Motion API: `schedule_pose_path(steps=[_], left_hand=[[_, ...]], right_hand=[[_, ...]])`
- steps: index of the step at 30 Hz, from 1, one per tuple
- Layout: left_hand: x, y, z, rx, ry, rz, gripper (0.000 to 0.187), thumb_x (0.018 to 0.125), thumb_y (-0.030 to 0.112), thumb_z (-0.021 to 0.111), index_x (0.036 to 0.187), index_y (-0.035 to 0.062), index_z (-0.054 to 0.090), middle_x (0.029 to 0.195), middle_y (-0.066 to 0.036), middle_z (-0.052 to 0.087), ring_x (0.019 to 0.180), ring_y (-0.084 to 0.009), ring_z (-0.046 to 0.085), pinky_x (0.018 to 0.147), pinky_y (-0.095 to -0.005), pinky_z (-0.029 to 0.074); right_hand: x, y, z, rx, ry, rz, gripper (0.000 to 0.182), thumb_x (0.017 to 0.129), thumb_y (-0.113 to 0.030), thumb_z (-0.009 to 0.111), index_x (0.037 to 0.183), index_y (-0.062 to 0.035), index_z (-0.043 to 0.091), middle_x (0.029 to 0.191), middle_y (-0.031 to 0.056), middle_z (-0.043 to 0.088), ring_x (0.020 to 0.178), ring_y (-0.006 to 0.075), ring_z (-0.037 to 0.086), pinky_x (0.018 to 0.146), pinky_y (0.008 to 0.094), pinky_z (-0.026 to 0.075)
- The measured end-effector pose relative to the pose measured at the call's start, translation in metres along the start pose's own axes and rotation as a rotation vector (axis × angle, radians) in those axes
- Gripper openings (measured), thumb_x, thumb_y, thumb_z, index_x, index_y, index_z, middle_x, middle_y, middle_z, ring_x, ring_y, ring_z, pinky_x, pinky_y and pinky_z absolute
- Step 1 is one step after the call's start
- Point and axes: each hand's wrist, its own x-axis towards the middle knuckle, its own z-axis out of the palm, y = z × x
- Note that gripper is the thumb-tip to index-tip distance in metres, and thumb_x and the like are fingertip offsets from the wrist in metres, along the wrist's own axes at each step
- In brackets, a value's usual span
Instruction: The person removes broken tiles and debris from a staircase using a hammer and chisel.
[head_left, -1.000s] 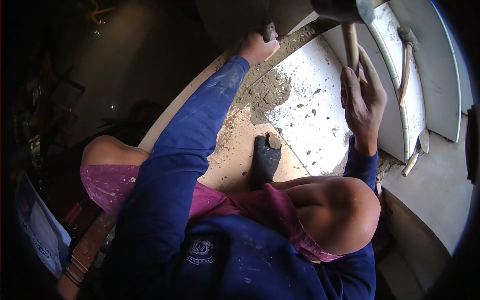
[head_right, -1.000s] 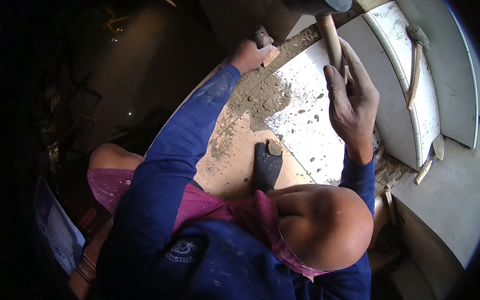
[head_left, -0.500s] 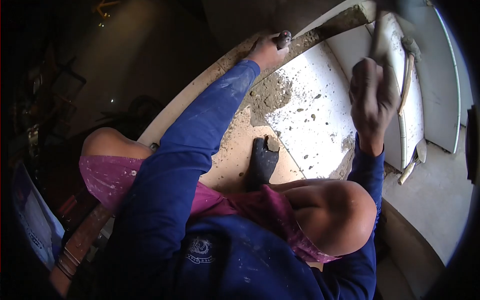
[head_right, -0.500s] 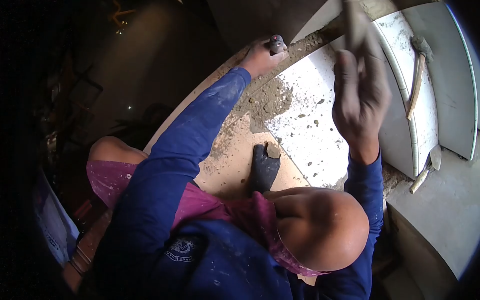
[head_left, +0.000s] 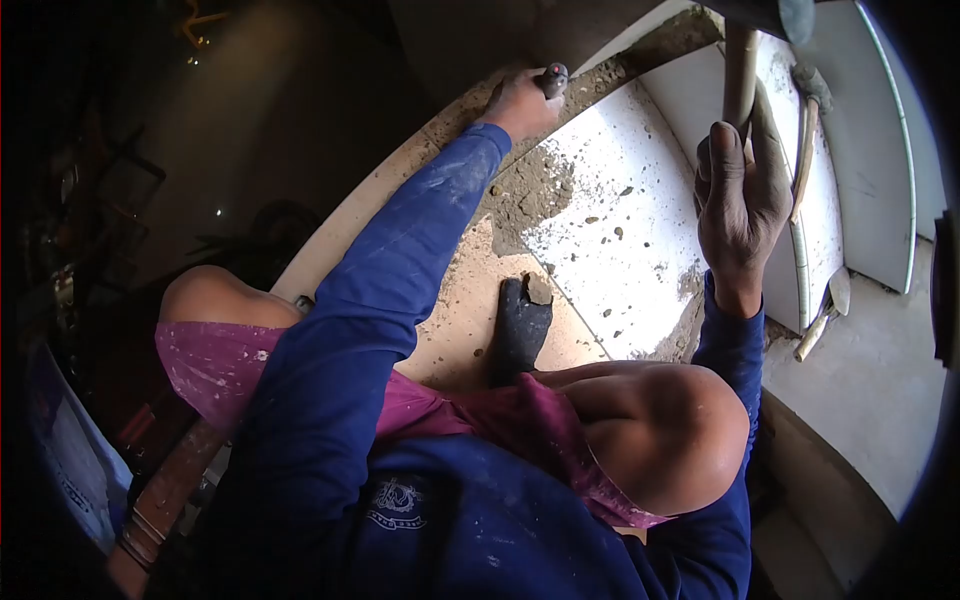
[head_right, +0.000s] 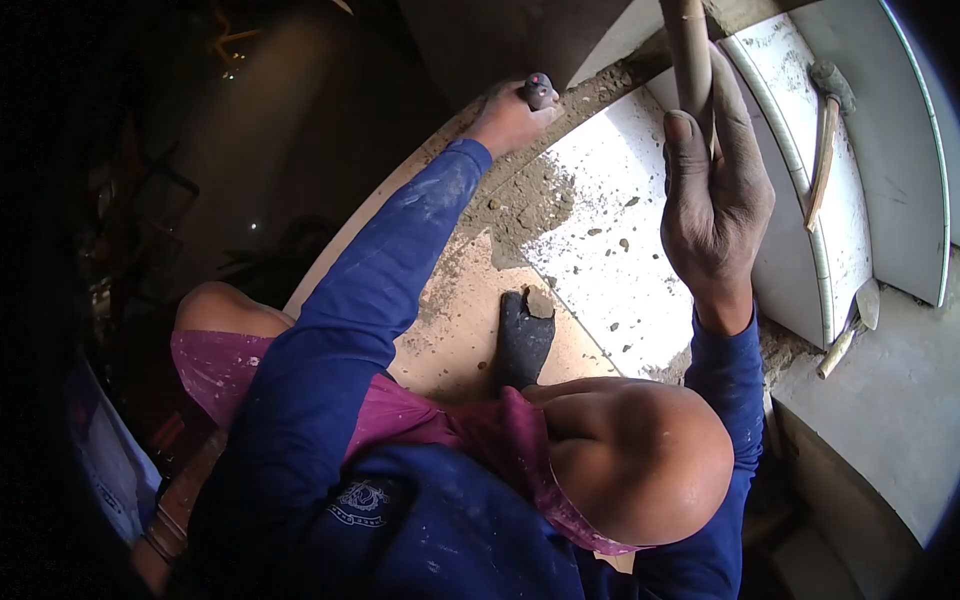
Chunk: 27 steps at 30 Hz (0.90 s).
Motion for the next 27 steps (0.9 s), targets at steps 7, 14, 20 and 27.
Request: schedule_pose_path(steps=[7, 14, 20, 27], left_hand=[[0.021, 0.01, -0.008, 0.064, 0.068, -0.065, 0.033, 0.079, 0.034, 0.066, 0.099, 0.0081, 0.07, 0.097, -0.013, 0.07, 0.093, -0.0272, 0.068, 0.084, -0.0355, 0.051], [0.007, 0.006, -0.011, 0.288, -0.06, -0.026, 0.035, 0.077, 0.033, 0.067, 0.101, 0.0077, 0.068, 0.098, -0.016, 0.069, 0.093, -0.0298, 0.067, 0.084, -0.0372, 0.051], [-0.002, 0.039, -0.008, 0.445, -0.075, 0.049, 0.032, 0.078, 0.028, 0.064, 0.101, 0.0062, 0.066, 0.098, -0.021, 0.067, 0.095, -0.0353, 0.065, 0.086, -0.0419, 0.051], [0.004, 0.05, -0.015, 0.477, -0.082, 0.22, 0.029, 0.076, 0.026, 0.063, 0.099, 0.0084, 0.065, 0.095, -0.02, 0.067, 0.093, -0.0375, 0.064, 0.085, -0.0435, 0.051]], right_hand=[[-0.02, 0.017, -0.008, 0.098, 0.037, -0.004, 0.047, 0.096, -0.009, 0.057, 0.139, 0.0027, 0.043, 0.11, 0.008, 0.064, 0.071, 0.002, 0.052, 0.059, 0.0162, 0.043], [-0.029, 0.03, -0.011, 0.122, 0.064, 0.004, 0.048, 0.096, -0.008, 0.056, 0.14, 0.0007, 0.042, 0.107, 0.0067, 0.063, 0.069, 0.0022, 0.051, 0.058, 0.0162, 0.042], [-0.02, 0.017, -0.018, 0.338, 0.144, -0.135, 0.05, 0.1, -0.011, 0.048, 0.147, -0.005, 0.031, 0.068, -0.001, 0.055, 0.053, 0.001, 0.043, 0.046, 0.0155, 0.034], [-0.019, 0.062, -0.025, -0.16, -0.194, 0.102, 0.04, 0.096, -0.012, 0.055, 0.135, -0.0028, 0.05, 0.094, 0.0142, 0.068, 0.074, 0.0198, 0.06, 0.071, 0.0335, 0.048]])
